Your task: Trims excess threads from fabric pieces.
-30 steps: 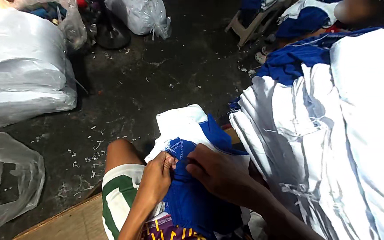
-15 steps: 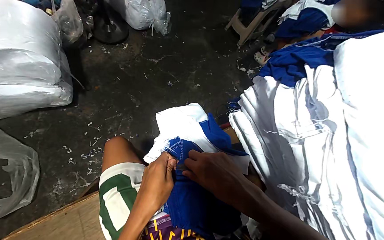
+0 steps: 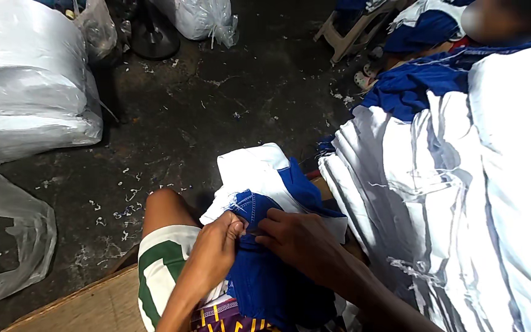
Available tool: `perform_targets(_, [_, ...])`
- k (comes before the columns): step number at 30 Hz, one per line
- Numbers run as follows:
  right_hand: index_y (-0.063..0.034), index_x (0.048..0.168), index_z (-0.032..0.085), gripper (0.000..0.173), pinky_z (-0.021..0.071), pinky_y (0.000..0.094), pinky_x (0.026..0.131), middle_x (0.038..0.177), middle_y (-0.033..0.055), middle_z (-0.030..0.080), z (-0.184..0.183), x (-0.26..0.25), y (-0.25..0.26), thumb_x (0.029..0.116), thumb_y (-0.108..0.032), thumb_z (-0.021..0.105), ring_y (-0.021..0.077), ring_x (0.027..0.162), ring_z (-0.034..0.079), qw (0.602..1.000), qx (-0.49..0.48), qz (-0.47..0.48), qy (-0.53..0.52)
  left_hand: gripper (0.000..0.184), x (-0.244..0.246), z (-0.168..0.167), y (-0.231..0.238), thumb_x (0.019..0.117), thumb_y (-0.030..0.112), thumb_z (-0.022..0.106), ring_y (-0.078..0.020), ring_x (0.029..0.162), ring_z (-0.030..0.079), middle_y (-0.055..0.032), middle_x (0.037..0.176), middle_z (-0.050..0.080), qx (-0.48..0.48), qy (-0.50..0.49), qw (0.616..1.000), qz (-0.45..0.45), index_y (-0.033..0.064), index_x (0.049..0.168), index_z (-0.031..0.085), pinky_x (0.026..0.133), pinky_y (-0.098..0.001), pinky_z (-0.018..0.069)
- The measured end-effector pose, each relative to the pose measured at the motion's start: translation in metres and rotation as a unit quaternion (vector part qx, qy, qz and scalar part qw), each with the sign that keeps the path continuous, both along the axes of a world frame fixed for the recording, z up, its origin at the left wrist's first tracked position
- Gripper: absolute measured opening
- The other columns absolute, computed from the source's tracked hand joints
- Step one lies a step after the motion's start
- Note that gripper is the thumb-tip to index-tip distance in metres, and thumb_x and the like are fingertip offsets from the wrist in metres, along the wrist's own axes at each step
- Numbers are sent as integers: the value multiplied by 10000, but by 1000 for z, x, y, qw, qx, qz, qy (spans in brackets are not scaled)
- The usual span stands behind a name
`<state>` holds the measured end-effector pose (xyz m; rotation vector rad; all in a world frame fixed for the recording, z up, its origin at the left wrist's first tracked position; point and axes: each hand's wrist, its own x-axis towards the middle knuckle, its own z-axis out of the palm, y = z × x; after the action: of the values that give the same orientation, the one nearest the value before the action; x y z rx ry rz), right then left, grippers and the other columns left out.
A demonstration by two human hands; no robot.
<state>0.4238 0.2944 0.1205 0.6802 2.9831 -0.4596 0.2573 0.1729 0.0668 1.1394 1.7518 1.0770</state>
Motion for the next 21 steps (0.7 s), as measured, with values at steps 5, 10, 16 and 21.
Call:
perform_targets(5, [-105, 1213, 684, 519, 569, 460, 640, 1021, 73, 680, 6, 9, 9, 965, -556, 612, 238, 800, 689, 987, -117, -109, -30, 593, -36, -9, -15, 1046, 348, 480, -378, 1337, 529, -245, 1470, 502, -10, 164, 976, 142, -45, 1485, 416, 1084, -582, 435])
perform_targets(10, [-48, 1078, 715, 253, 585, 464, 682, 933, 105, 705, -1, 8, 6, 1000, -274, 631, 259, 790, 705, 986, -133, -105, -6, 434, -21, -9, -18, 1029, 360, 512, -340, 1200, 608, -140, 1283, 652, -25, 156, 984, 82, 43, 1285, 661, 978, -587, 488])
perform_targets(16, [56, 1155, 626, 310, 529, 515, 657, 903, 213, 658, 38, 45, 70, 1072, -216, 502, 308, 736, 638, 904, 23, -372, 211, 305, -7, -19, -21, 998, 296, 539, -218, 1056, 638, -58, 1111, 676, -38, 110, 987, 112, 88, 1110, 731, 893, -437, 530])
perform_targets(21, [9, 1106, 644, 294, 478, 408, 508, 771, 117, 613, 40, 40, 66, 1056, -243, 500, 195, 575, 555, 902, 45, -350, 249, 269, -3, -14, -18, 991, 329, 578, -154, 897, 645, -36, 960, 648, -61, 82, 990, 95, 91, 951, 697, 804, -356, 550])
